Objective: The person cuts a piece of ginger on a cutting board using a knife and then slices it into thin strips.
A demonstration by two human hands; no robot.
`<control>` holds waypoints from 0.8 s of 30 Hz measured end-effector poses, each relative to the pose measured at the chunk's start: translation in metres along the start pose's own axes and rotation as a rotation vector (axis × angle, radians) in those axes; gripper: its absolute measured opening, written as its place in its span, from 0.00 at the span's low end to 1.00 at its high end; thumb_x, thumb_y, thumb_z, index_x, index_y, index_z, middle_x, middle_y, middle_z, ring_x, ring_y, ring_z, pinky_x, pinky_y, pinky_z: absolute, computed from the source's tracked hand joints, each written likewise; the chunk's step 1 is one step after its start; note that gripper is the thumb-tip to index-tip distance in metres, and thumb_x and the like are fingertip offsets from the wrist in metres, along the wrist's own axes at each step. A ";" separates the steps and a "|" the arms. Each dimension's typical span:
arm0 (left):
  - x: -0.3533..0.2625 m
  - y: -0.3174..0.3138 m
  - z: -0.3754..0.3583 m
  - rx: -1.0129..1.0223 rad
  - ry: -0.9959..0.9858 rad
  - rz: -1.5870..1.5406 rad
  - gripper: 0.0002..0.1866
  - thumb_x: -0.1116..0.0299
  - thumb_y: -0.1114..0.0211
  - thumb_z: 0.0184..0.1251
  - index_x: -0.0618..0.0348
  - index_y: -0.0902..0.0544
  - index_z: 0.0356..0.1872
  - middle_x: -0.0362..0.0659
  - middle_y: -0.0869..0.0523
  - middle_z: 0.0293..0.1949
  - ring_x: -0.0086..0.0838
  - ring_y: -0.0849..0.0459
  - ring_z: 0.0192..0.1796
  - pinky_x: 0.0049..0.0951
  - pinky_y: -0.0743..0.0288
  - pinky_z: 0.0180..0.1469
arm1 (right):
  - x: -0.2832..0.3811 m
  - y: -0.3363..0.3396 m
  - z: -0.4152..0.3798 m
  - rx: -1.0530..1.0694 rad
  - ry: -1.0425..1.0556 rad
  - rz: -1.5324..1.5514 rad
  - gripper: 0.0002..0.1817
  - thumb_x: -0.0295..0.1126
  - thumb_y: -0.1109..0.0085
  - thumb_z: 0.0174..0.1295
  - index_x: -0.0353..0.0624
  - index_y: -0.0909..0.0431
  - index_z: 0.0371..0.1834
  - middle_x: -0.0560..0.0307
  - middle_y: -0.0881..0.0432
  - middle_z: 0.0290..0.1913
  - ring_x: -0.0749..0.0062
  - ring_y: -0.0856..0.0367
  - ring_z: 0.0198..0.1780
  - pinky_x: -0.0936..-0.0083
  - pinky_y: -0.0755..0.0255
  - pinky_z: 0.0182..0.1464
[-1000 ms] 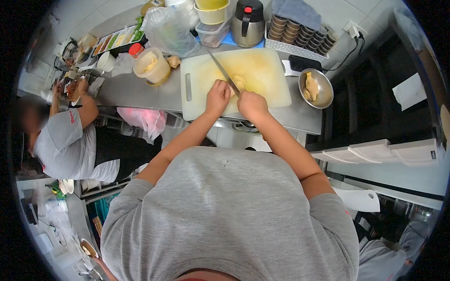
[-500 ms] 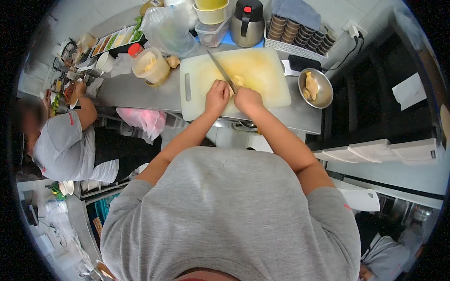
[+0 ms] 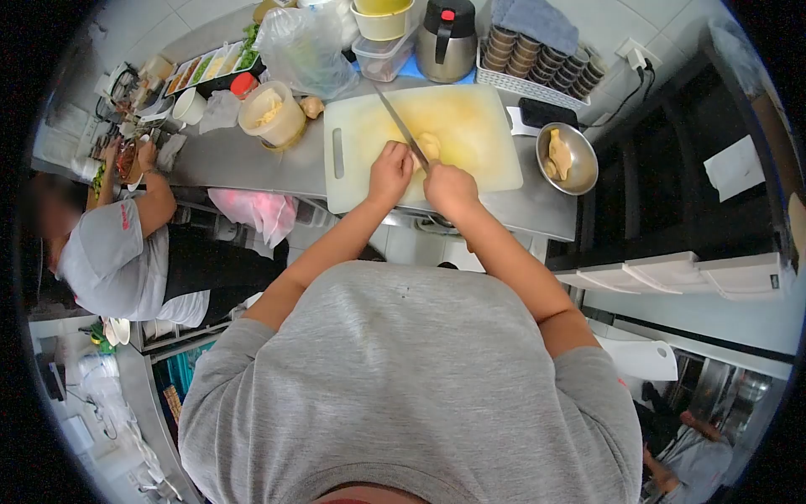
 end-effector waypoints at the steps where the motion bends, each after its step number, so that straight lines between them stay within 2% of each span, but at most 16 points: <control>1: 0.000 0.000 0.000 -0.006 0.002 -0.003 0.04 0.73 0.42 0.60 0.59 0.23 0.35 0.49 0.23 0.35 0.47 0.21 0.35 0.41 0.25 0.36 | 0.000 -0.001 0.001 0.001 0.007 0.000 0.13 0.35 0.52 0.60 0.37 0.23 0.38 0.38 0.17 0.31 0.47 0.17 0.35 0.55 0.24 0.42; 3: 0.000 0.000 0.000 -0.019 0.007 -0.008 0.03 0.73 0.42 0.61 0.60 0.23 0.34 0.49 0.23 0.35 0.47 0.21 0.35 0.39 0.26 0.35 | 0.000 -0.003 0.005 0.004 0.022 0.001 0.13 0.34 0.52 0.60 0.37 0.23 0.38 0.38 0.17 0.32 0.47 0.17 0.36 0.55 0.24 0.42; 9: 0.003 -0.002 0.000 -0.006 0.003 0.013 0.04 0.73 0.42 0.59 0.59 0.24 0.35 0.49 0.24 0.35 0.48 0.21 0.35 0.42 0.26 0.35 | 0.002 -0.023 0.026 0.001 0.035 -0.038 0.14 0.34 0.53 0.60 0.37 0.22 0.41 0.39 0.17 0.33 0.47 0.16 0.37 0.56 0.23 0.42; 12: 0.004 -0.002 -0.001 -0.021 0.008 0.013 0.03 0.73 0.42 0.62 0.59 0.23 0.35 0.49 0.22 0.35 0.47 0.21 0.34 0.39 0.25 0.36 | 0.002 -0.017 0.032 0.041 0.013 -0.035 0.13 0.32 0.54 0.59 0.38 0.20 0.39 0.41 0.16 0.37 0.49 0.16 0.40 0.59 0.23 0.44; 15: 0.000 0.000 -0.001 -0.055 -0.020 0.003 0.03 0.73 0.42 0.59 0.58 0.25 0.34 0.49 0.24 0.34 0.49 0.21 0.34 0.43 0.26 0.34 | 0.000 -0.006 0.023 -0.019 0.001 0.034 0.15 0.37 0.53 0.61 0.37 0.22 0.40 0.38 0.17 0.34 0.46 0.17 0.37 0.56 0.23 0.42; 24: 0.001 0.000 -0.001 -0.055 0.010 -0.015 0.03 0.71 0.41 0.60 0.58 0.24 0.32 0.49 0.24 0.32 0.48 0.21 0.32 0.43 0.26 0.33 | 0.001 0.002 0.001 -0.002 -0.043 0.013 0.14 0.37 0.52 0.62 0.36 0.23 0.38 0.37 0.17 0.33 0.46 0.17 0.37 0.55 0.24 0.42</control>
Point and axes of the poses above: each hand's wrist, its own z-axis towards the middle knuckle, its own y-axis out of the back of the hand, x = y × z, the point moved 4 cm from there along z, towards the middle knuckle
